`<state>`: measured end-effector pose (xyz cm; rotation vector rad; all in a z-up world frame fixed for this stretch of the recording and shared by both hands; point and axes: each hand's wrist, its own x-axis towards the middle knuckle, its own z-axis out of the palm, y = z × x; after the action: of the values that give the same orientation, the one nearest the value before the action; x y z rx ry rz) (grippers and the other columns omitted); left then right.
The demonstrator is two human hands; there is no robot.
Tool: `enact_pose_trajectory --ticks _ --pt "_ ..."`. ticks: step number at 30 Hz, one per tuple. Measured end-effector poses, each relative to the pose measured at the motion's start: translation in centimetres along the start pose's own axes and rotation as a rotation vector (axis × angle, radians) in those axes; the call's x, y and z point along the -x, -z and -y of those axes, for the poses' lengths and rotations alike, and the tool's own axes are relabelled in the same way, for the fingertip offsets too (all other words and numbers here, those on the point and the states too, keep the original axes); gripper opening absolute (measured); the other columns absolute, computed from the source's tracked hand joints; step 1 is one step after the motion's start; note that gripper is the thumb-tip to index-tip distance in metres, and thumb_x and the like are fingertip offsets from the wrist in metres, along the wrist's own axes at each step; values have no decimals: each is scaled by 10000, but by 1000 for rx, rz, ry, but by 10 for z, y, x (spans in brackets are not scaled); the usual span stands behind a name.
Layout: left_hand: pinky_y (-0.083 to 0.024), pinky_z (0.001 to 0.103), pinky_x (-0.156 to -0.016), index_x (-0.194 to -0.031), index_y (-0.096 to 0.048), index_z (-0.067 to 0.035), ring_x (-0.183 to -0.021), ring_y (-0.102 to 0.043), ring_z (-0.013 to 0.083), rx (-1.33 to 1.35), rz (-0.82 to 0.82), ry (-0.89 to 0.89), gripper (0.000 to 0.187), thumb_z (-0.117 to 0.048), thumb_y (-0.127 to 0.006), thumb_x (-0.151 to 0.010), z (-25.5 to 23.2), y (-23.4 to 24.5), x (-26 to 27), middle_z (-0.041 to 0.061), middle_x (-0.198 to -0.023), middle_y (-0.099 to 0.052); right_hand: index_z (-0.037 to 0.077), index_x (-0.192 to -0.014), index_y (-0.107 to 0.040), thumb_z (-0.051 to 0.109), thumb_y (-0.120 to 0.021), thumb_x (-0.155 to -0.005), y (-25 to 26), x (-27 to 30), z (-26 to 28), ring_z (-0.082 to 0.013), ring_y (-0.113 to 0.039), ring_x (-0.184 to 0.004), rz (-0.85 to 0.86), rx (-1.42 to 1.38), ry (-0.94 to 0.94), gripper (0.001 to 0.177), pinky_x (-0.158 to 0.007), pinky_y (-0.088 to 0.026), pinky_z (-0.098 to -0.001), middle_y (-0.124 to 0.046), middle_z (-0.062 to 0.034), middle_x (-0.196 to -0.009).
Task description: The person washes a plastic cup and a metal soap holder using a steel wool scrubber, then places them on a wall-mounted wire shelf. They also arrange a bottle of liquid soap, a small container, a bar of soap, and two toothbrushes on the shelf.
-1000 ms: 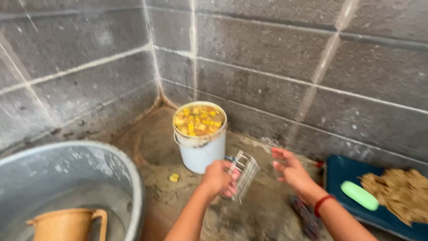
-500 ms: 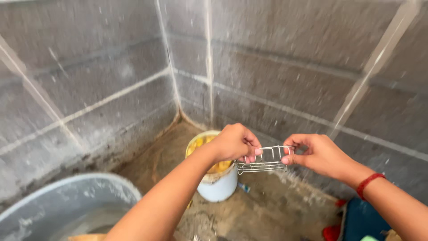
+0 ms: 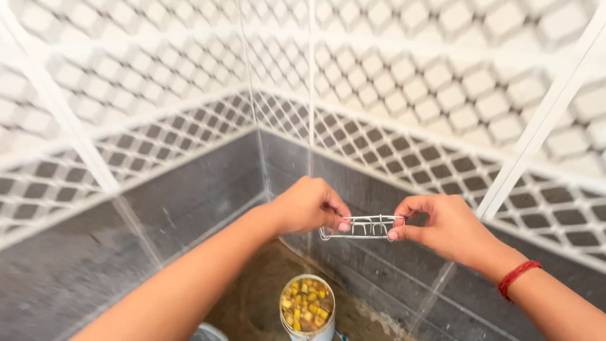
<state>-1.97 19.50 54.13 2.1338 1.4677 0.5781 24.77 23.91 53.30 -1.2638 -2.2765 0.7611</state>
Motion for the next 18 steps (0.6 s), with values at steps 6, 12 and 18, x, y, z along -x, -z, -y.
enact_pose_trajectory --ticks 6,12,18 --pt "-584 348 -728 -964 -809 -106 -783 -739 174 -132 -33 63 175 -195 -813 -814 -133 152 36 70 -818 -781 100 -845 -799 286 -901 -739 126 7 127 -147 -622 -611 -40 65 -37 237 -613 -500 -327 -795 -10 -759" --pt "-513 431 -903 -1234 -684 -191 -1067 -661 266 -636 -114 -34 553 -147 -849 -708 -253 298 129 20 -1093 -755 164 -881 -844 305 -785 -804 243 27 299 -107 -753 -670 136 126 334 172 -680 -580 -300 -844 -5 -746" --pt "-539 407 -846 -1256 -683 -191 -952 -690 224 -578 -195 280 493 -186 -806 -778 -362 413 269 15 -1096 -746 235 -1061 -772 397 -735 -905 291 55 460 -203 -653 -632 99 391 439 228 -667 -522 -390 -741 -59 -705"
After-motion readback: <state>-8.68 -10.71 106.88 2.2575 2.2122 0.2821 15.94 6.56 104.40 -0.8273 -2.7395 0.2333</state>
